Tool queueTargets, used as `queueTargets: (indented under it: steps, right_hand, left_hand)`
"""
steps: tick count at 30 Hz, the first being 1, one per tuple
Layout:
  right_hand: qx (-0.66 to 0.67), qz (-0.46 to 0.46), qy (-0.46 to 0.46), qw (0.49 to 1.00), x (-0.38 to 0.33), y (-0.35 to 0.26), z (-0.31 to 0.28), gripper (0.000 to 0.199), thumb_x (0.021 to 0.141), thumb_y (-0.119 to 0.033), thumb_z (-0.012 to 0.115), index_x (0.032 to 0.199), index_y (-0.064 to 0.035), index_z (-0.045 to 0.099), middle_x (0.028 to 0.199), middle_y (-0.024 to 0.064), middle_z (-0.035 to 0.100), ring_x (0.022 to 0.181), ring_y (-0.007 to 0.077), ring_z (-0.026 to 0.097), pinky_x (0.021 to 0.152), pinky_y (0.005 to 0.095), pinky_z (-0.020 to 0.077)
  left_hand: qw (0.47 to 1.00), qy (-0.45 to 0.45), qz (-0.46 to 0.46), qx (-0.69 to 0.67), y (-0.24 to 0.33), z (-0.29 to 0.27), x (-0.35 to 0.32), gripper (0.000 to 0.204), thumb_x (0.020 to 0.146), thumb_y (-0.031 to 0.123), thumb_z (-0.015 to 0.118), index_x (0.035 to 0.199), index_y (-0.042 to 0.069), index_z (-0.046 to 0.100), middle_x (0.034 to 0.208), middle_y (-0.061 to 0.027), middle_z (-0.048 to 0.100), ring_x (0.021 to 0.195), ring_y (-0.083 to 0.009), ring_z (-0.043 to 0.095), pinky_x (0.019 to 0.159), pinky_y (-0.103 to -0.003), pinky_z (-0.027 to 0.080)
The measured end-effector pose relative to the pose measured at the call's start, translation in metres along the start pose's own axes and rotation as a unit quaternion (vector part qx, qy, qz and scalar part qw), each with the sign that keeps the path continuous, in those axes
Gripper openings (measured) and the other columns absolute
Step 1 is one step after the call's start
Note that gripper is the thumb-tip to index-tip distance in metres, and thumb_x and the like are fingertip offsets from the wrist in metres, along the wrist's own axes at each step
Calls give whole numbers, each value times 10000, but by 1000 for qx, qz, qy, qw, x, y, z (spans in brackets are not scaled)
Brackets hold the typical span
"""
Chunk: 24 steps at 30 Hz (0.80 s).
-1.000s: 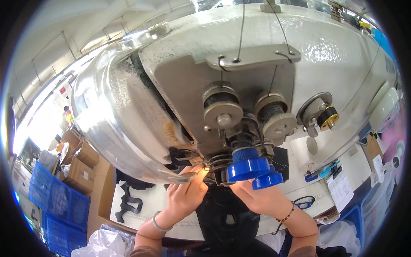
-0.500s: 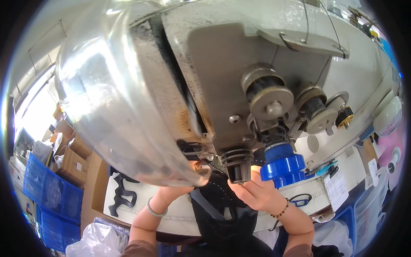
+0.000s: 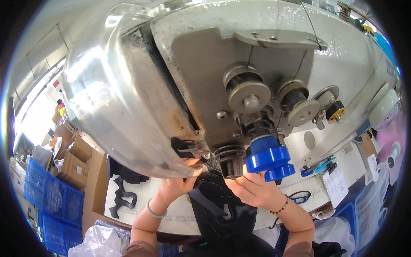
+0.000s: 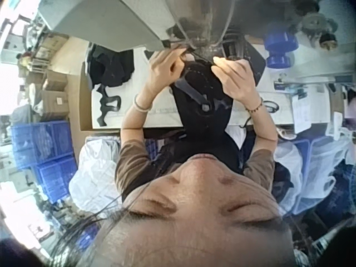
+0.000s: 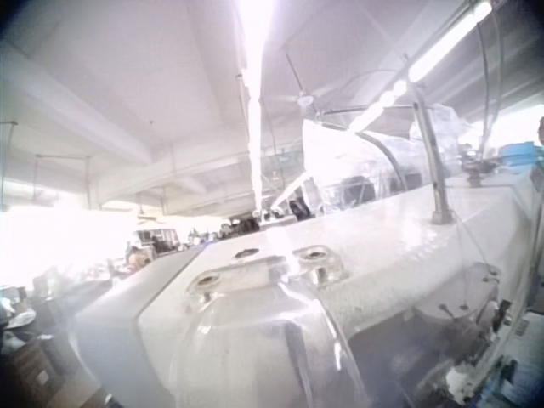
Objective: The person takes fabric pieces from a stack and feeds them through a sewing machine to stitch them together.
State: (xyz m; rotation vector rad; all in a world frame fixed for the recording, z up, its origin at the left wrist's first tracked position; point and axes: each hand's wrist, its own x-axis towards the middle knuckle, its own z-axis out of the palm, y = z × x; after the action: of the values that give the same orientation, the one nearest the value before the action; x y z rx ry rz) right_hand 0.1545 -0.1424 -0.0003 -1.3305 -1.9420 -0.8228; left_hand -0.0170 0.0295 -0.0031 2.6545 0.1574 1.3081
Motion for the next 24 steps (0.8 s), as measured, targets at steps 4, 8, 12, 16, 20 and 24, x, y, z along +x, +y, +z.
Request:
queueTargets:
  steps: [4, 8, 12, 16, 20, 24]
  right_hand:
    - [-70, 61, -24, 995, 24, -26, -12, 466, 711, -322, 692, 1087, -61, 604, 850, 11, 577, 762, 171, 493, 690, 327, 371]
    - [-61, 160, -148, 974, 36, -64, -14, 799, 667, -593, 656, 1183, 7, 552, 1130, 172, 564, 665, 197, 411, 613, 336, 300]
    - [-166, 125, -187, 960, 16, -67, 14, 939, 561, -467, 765, 1295, 12, 429, 1265, 243, 472, 657, 209, 405, 628, 329, 296]
    - [41, 170, -110, 978, 26, -43, -2, 667, 638, -345, 732, 1166, -18, 487, 1003, 145, 578, 735, 205, 526, 669, 324, 349]
    - [47, 150, -31, 987, 23, -15, 2, 464, 578, -203, 712, 998, -77, 562, 1019, 85, 619, 777, 246, 555, 704, 369, 351]
    - [24, 165, 10, 986, 8, 13, 16, 468, 536, -65, 591, 993, -149, 641, 1027, 84, 607, 868, 292, 513, 772, 421, 365]
  left_hand:
    - [1000, -8, 16, -13, 2, -3, 3, 372, 623, -20, 623, 992, 10, 657, 776, -63, 567, 692, -220, 557, 659, -325, 482]
    - [999, 8, 41, 35, 11, -11, 11, 374, 628, -16, 626, 1001, -5, 645, 830, -84, 592, 722, -231, 574, 687, -330, 491]
    - [999, -11, -23, -40, 15, -14, 7, 399, 681, 39, 667, 1070, -11, 600, 969, -130, 590, 830, -271, 594, 738, -343, 489]
    - [977, 13, 87, -197, 8, -20, -1, 494, 685, 163, 759, 1119, 21, 572, 1122, -154, 556, 1028, -311, 573, 849, -418, 455]
    - [989, -95, 117, 9, 14, -29, 3, 615, 543, 189, 801, 1102, 48, 586, 1161, -130, 550, 1110, -289, 542, 909, -450, 410]
    - [993, -81, 68, 51, 33, -22, 16, 620, 510, 144, 787, 1088, 38, 590, 1143, -118, 559, 1091, -268, 552, 853, -381, 450]
